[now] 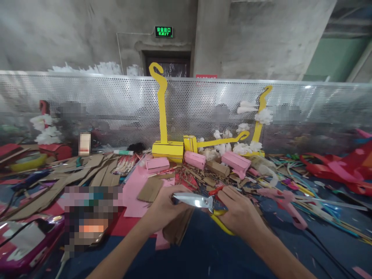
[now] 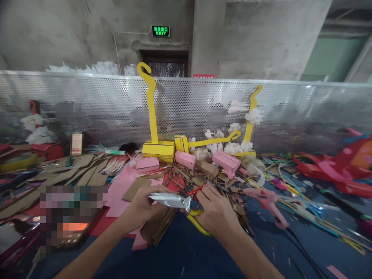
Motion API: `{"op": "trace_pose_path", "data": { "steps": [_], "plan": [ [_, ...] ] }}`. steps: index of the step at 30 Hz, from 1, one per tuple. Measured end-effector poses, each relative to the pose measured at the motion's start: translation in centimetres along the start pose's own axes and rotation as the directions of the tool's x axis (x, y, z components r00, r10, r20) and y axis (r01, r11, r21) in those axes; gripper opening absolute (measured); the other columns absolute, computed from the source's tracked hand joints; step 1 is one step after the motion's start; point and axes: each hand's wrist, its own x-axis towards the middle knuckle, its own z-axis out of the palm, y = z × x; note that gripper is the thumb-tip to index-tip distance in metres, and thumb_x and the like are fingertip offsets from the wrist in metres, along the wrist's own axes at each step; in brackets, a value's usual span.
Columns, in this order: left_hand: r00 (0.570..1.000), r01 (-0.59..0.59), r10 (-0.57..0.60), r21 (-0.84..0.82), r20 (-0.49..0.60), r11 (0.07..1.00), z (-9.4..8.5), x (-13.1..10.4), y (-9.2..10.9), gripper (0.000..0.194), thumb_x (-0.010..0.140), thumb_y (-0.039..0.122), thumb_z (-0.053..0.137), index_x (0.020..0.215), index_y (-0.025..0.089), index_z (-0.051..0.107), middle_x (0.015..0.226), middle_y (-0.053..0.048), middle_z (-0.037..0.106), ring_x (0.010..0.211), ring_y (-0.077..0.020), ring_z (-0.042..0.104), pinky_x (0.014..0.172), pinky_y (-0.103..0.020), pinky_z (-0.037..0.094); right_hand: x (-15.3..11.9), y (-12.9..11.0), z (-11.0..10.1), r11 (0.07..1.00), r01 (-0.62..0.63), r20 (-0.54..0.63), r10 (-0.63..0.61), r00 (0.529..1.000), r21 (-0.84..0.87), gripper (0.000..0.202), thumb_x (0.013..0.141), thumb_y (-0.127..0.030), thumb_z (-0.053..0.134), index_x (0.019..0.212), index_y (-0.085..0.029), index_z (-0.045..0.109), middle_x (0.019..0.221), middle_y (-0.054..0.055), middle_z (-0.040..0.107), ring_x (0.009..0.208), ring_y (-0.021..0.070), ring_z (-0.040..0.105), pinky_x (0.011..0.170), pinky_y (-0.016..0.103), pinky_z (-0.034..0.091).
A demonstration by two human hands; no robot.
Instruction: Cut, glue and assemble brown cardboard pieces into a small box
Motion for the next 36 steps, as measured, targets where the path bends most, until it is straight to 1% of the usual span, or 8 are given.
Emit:
{"op": "trace_pose_path", "data": {
  "steps": [8,13,19,21,24,28,31,36],
  "plan": [
    [0.991,0.09,-0.094,-0.051,-0.098,0.995,-0.3,0.0,-0.8,0.013,0.095,0.028,0.057,0.107,0.022,0.054,0.088,-0.001,0.071,0.086,-0.0193,0.069,0.082,-0.031,0.051,-0.6,2.9,2.8,0.907,-0.415,0.085,0.409,0.909,0.071,0.02,0.085,-0.031,0.067,0.072,-0.021,0.056,0.072,0.004,0.062,0.065,0.0212,0.061,0.06,0.03,0.045],
    [0.986,0.106,-0.091,0.098,-0.139,0.99,-0.8,0.2,-1.3,0.014,0.093,0.03,0.06,0.101,0.019,0.057,0.081,-0.002,0.071,0.082,-0.0208,0.067,0.078,-0.032,0.049,-2.1,4.4,3.8,0.903,-0.426,0.156,0.412,0.898,0.065,0.006,0.079,-0.022,0.068,0.082,-0.018,0.066,0.079,0.007,0.068,0.074,0.0247,0.067,0.067,0.032,0.048],
    [0.981,0.12,-0.086,0.193,-0.177,0.974,-0.4,0.3,-1.3,0.024,0.089,0.038,0.066,0.097,0.016,0.069,0.091,-0.006,0.072,0.081,-0.0208,0.063,0.069,-0.029,0.044,-1.2,3.0,2.6,0.894,-0.431,0.172,0.409,0.896,0.123,0.013,0.092,-0.026,0.059,0.096,-0.017,0.068,0.089,0.01,0.071,0.083,0.0269,0.069,0.074,0.036,0.052],
    [0.989,0.103,-0.075,0.239,-0.124,0.965,0.2,0.1,-0.8,0.019,0.087,0.034,0.067,0.089,0.016,0.069,0.081,-0.003,0.069,0.074,-0.0185,0.058,0.064,-0.027,0.04,-0.4,1.6,1.5,0.888,-0.399,0.175,0.366,0.914,0.227,0.024,0.095,-0.033,0.059,0.114,-0.02,0.064,0.101,0.008,0.071,0.091,0.0239,0.069,0.082,0.035,0.054],
    [0.998,0.047,-0.056,0.291,0.022,0.956,1.1,-0.3,0.1,0.011,0.086,0.027,0.066,0.079,0.018,0.066,0.074,0.0,0.063,0.069,-0.0159,0.054,0.061,-0.026,0.037,0.6,-0.8,0.3,0.699,-0.349,0.222,0.27,0.937,0.624,0.036,0.098,-0.033,0.057,0.133,-0.024,0.054,0.111,0.006,0.07,0.095,0.02,0.068,0.082,0.03,0.055],
    [0.994,0.003,-0.046,0.385,0.101,0.923,1.5,-0.7,0.6,0.014,0.086,0.033,0.067,0.092,0.02,0.066,0.091,-0.003,0.068,0.081,-0.0207,0.06,0.071,-0.029,0.044,0.9,-2.3,0.1,0.627,-0.369,0.24,0.283,0.928,0.686,0.013,0.098,-0.03,0.056,0.103,-0.023,0.065,0.089,0.002,0.069,0.08,0.018,0.065,0.072,0.028,0.052],
    [0.989,-0.016,-0.06,0.5,0.136,0.866,1.4,-1.1,0.1,0.051,0.075,0.041,0.078,0.12,0.022,0.063,0.129,-0.012,0.061,0.113,-0.033,0.059,0.092,-0.041,0.047,0.7,-1.7,0.6,0.552,-0.436,0.227,0.406,0.885,0.711,0.015,0.098,-0.034,0.054,0.1,-0.021,0.061,0.085,0.002,0.067,0.074,0.0177,0.064,0.067,0.027,0.052],
    [0.974,0.103,-0.17,0.375,0.149,0.921,1.3,-1.5,-0.7,0.064,0.075,0.015,0.067,0.137,0.023,0.051,0.139,-0.013,0.058,0.123,-0.0299,0.058,0.102,-0.04,0.046,0.6,-1.0,0.8,0.524,-0.443,0.192,0.464,0.865,0.727,0.017,0.097,-0.037,0.055,0.1,-0.021,0.059,0.08,0.001,0.062,0.069,0.0164,0.061,0.061,0.025,0.051]
  ]
}}
